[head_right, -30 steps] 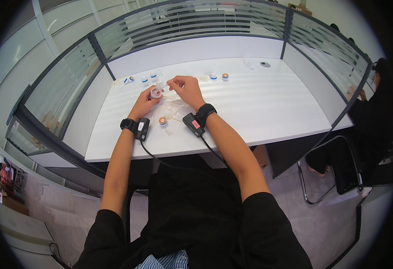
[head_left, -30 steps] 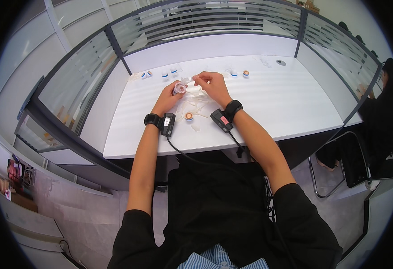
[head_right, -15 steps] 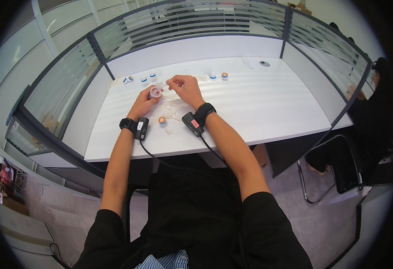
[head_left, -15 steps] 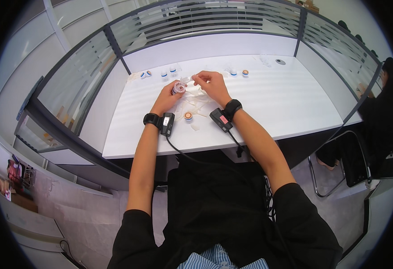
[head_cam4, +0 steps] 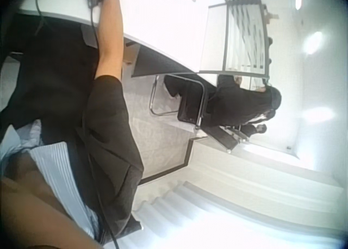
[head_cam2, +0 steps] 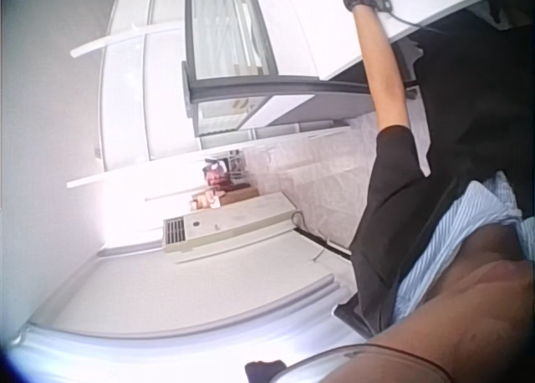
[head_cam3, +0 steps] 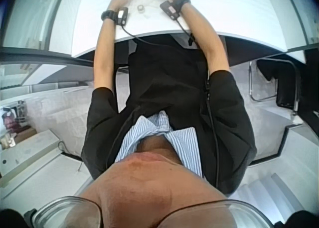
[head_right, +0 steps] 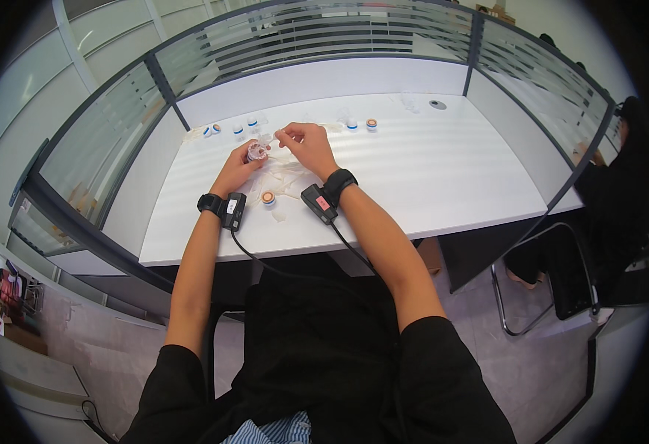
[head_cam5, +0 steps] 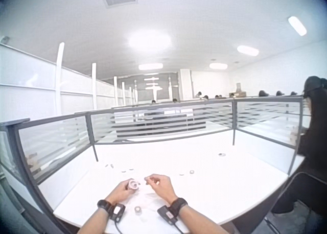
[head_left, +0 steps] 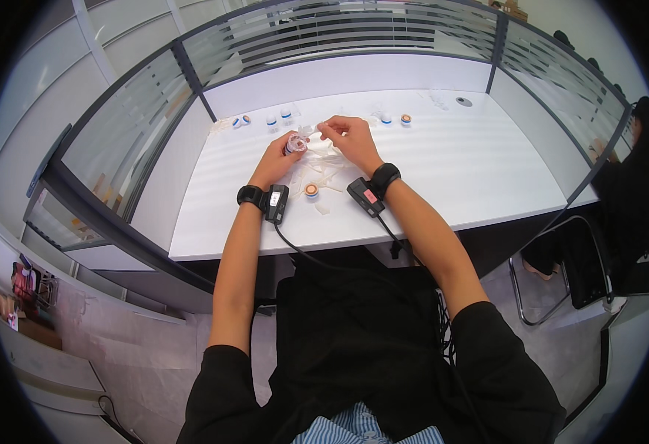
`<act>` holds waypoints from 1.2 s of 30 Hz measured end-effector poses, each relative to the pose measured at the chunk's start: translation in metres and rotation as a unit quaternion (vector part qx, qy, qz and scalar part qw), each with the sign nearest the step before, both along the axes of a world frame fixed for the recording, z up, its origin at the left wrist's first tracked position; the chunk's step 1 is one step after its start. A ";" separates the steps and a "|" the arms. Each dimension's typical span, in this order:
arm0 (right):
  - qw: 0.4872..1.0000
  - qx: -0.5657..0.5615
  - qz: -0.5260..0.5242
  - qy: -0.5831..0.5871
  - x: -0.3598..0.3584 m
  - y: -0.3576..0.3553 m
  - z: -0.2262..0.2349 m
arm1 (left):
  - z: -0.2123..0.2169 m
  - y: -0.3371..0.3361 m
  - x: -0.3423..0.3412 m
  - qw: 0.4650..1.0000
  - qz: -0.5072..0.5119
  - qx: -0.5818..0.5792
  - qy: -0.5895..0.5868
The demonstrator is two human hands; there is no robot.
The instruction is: The person inserts white feathers into the holes of a shuttlecock base by hand, handling the feathers one at a time and pressing them into the ring.
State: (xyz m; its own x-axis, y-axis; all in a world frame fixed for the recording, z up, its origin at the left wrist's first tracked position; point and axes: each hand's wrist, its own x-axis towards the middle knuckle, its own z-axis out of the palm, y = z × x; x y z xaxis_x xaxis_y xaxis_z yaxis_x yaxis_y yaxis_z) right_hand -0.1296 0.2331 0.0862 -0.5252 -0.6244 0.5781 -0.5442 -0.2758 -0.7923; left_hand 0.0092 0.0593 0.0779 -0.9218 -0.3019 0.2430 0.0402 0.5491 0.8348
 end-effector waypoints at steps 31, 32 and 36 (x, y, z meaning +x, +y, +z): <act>1.000 -0.020 0.005 -0.006 0.001 -0.002 0.000 | 0.002 0.004 0.002 1.000 0.000 0.002 0.020; 1.000 -0.021 0.007 -0.008 0.001 -0.002 -0.001 | 0.002 0.004 0.002 1.000 0.000 0.003 0.019; 1.000 -0.017 0.003 -0.014 -0.001 -0.003 -0.003 | 0.002 0.006 0.000 1.000 0.003 0.019 0.017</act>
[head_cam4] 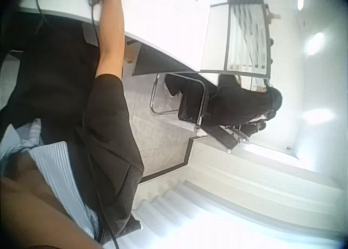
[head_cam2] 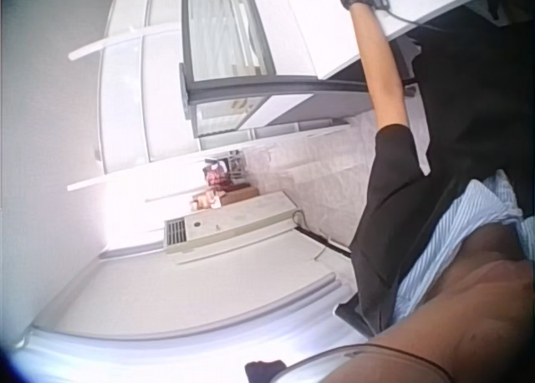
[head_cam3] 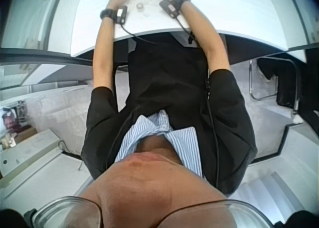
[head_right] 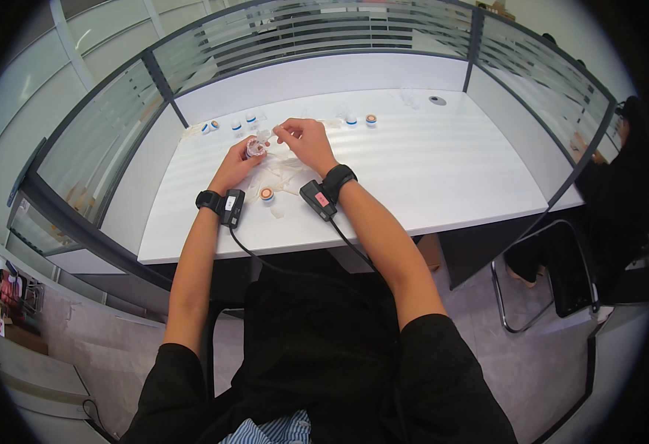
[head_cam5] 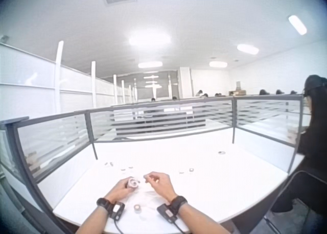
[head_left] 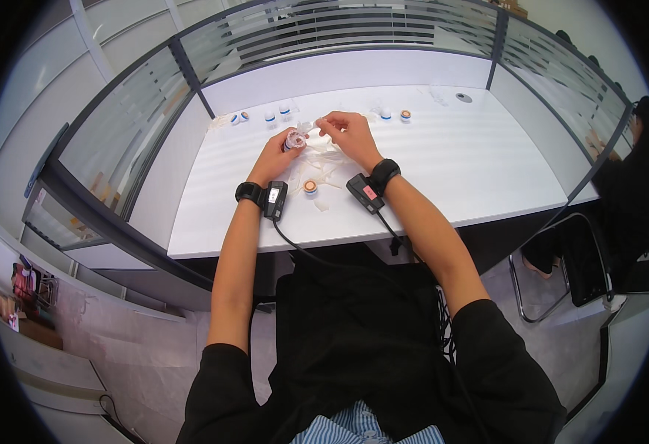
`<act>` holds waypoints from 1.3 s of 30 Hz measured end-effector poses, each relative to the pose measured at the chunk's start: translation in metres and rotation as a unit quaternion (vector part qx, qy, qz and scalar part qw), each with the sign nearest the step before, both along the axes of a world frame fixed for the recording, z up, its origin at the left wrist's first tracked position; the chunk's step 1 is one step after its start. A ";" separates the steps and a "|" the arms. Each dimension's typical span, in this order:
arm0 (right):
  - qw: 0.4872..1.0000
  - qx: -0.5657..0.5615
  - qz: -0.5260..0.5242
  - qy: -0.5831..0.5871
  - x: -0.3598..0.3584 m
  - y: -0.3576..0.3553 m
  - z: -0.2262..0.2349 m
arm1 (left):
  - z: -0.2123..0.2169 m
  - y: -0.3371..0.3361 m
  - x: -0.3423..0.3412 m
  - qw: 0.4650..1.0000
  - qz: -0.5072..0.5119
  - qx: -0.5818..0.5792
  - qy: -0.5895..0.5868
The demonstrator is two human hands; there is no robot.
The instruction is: The person inserts white feathers into the holes of a shuttlecock base by hand, handling the feathers one at a time and pressing them into the ring.
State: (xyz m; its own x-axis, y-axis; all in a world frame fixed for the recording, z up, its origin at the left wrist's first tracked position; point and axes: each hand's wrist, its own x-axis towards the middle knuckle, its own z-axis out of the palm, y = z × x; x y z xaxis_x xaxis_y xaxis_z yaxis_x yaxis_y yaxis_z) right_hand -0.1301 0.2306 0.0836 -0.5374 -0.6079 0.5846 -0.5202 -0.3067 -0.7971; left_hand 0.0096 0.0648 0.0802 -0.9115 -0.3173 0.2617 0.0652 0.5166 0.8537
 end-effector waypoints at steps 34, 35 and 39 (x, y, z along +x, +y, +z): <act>1.000 0.009 0.011 0.001 0.000 0.002 -0.001 | 0.006 0.004 0.002 0.999 -0.005 -0.029 -0.023; 1.000 -0.003 0.010 -0.001 0.000 0.001 -0.001 | 0.006 0.004 0.002 0.999 -0.004 -0.029 -0.023; 1.000 0.000 0.010 -0.001 0.001 0.002 0.001 | 0.005 0.004 0.003 1.000 -0.001 -0.027 -0.008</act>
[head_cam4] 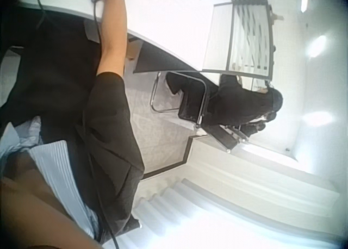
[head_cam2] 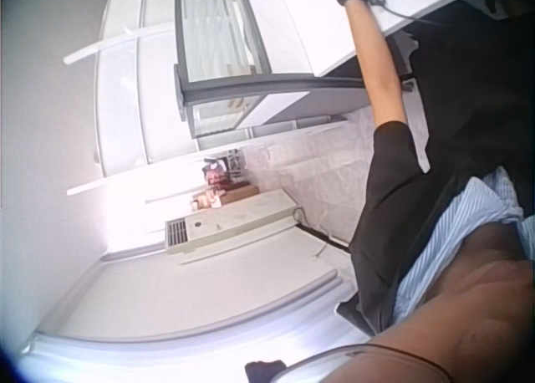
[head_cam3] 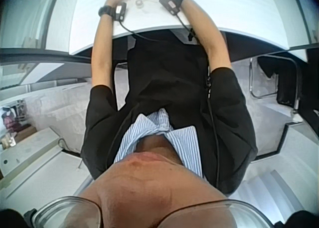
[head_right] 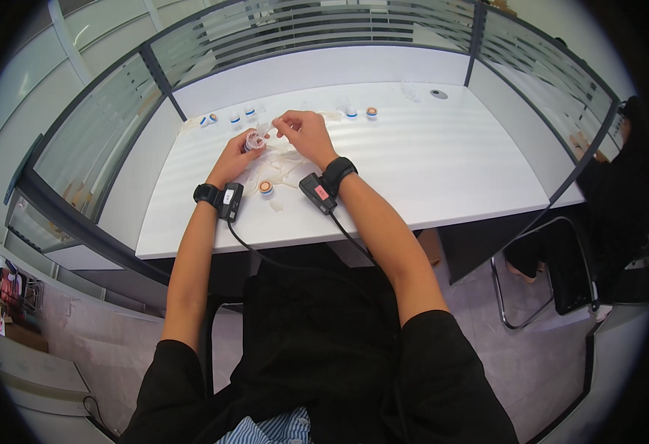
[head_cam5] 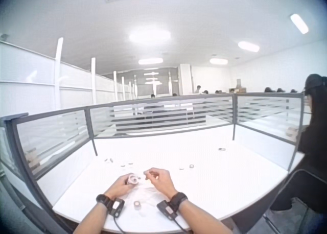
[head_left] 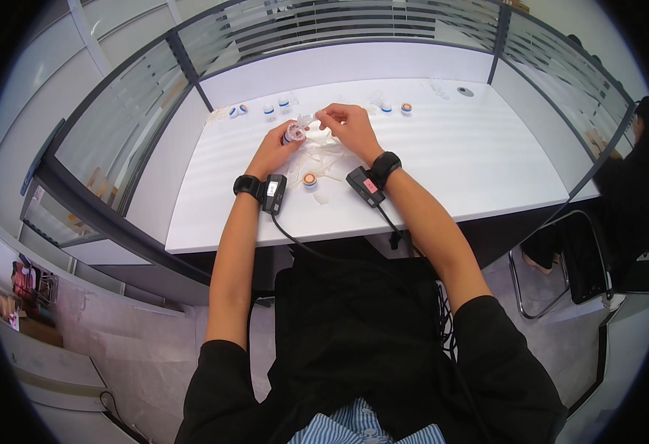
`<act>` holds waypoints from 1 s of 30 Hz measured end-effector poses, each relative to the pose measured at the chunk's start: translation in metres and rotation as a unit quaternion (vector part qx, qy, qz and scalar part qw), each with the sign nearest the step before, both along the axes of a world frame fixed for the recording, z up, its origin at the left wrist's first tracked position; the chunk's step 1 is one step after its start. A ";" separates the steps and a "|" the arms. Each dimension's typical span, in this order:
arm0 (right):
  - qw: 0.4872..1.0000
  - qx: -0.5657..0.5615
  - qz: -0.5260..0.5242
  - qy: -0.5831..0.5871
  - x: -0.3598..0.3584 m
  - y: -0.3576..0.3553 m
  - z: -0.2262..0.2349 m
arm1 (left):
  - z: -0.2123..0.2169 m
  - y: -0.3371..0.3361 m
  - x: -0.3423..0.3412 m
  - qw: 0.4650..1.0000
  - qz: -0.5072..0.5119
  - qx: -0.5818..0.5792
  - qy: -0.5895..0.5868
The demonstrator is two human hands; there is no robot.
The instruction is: The person inserts white feathers into the holes of a shuttlecock base by hand, handling the feathers one at a time and pressing them into the ring.
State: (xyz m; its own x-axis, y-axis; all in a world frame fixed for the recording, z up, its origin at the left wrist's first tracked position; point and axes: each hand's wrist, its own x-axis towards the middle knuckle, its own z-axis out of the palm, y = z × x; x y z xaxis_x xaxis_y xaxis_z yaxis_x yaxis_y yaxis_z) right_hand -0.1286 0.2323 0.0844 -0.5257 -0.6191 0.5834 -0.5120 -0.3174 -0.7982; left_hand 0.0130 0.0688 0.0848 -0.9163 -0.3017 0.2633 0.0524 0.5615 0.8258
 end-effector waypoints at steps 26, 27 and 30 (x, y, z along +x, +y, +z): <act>1.000 0.004 0.002 0.001 -0.002 -0.004 -0.004 | -0.001 -0.002 0.000 0.999 0.001 -0.036 -0.011; 1.000 0.005 0.002 0.000 -0.003 -0.004 -0.004 | 0.000 -0.001 -0.001 0.999 0.008 -0.037 -0.014; 1.000 -0.001 0.008 -0.012 -0.002 -0.004 -0.004 | 0.000 -0.001 0.000 0.999 0.014 -0.038 -0.018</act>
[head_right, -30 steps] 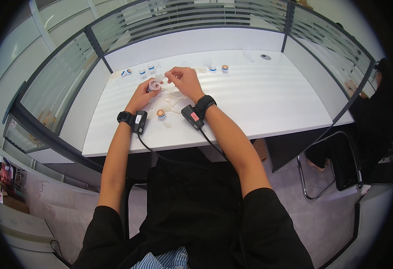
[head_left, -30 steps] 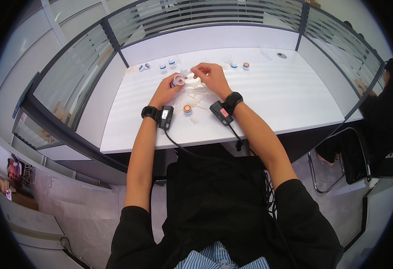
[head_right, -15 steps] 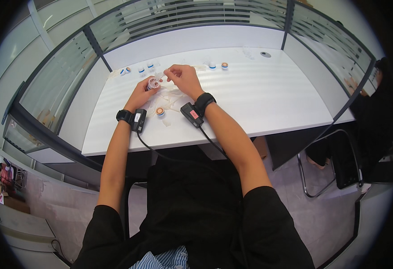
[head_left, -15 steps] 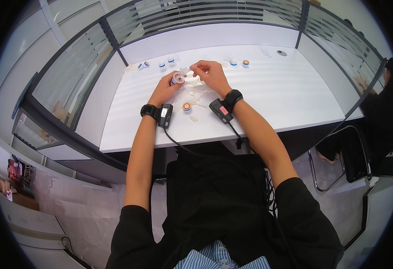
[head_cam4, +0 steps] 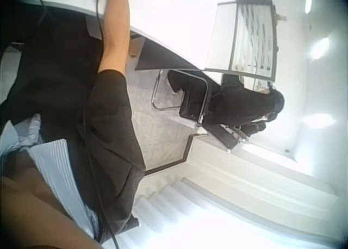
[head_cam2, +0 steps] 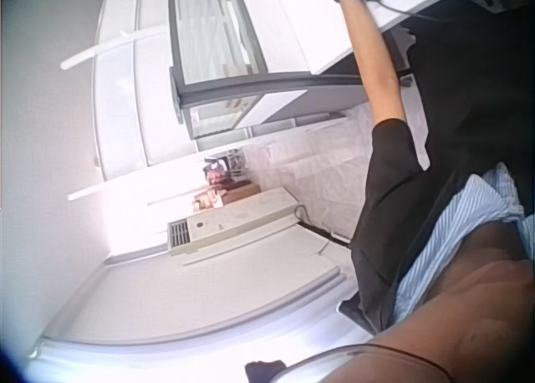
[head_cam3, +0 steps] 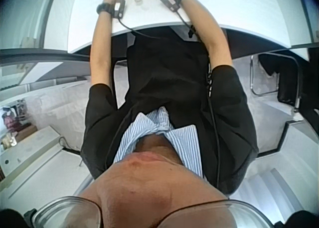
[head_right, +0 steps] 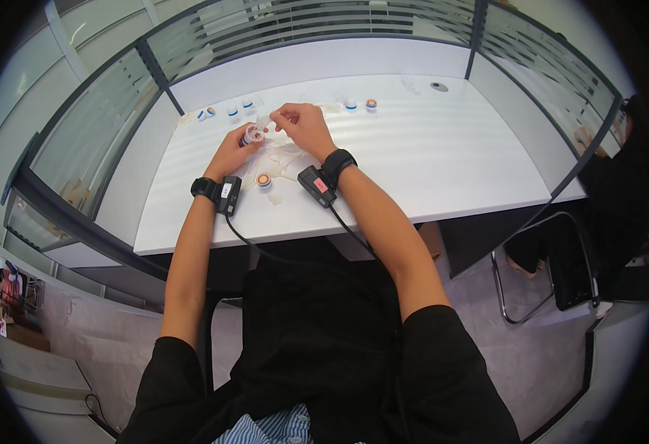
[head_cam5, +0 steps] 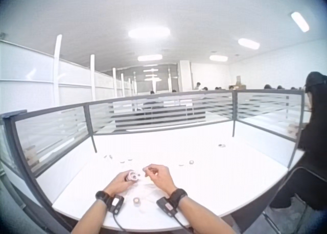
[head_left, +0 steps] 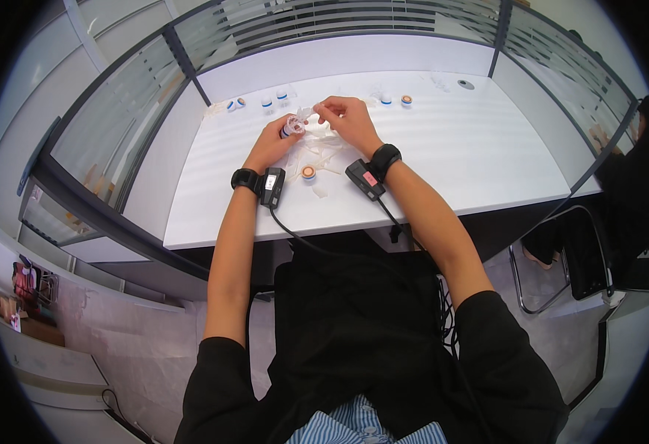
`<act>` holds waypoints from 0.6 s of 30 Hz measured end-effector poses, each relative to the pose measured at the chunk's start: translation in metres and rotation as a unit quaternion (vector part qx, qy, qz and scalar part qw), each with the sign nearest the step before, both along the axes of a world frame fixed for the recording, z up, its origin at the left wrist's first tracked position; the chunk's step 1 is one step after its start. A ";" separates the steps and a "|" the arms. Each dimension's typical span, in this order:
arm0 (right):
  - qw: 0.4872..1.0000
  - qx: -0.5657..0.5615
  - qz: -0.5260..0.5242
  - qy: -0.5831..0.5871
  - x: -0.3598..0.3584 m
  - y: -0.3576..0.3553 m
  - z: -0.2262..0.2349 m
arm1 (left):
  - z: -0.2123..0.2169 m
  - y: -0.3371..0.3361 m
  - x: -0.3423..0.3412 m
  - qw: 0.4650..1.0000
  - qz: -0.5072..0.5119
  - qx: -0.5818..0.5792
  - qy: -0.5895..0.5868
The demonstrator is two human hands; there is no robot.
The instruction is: The person inserts white feathers into the holes of a shuttlecock base by hand, handling the feathers one at a time and pressing them into the ring.
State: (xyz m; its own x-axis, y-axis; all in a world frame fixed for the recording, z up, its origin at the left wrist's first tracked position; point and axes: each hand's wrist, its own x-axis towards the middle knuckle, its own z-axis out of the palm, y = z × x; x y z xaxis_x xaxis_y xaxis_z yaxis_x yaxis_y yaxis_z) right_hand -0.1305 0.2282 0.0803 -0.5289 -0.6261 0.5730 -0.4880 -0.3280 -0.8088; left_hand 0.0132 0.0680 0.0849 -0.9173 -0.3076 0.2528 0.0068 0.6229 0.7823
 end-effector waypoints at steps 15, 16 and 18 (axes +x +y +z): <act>1.000 0.016 -0.002 0.008 0.001 0.003 0.003 | 0.000 0.000 -0.001 1.000 0.002 -0.014 0.003; 1.000 0.013 0.000 0.005 0.001 0.003 0.003 | 0.001 0.001 -0.001 1.000 0.003 -0.018 0.000; 1.000 0.011 0.001 0.003 0.002 0.003 0.003 | 0.001 0.001 -0.001 1.000 0.003 -0.018 0.001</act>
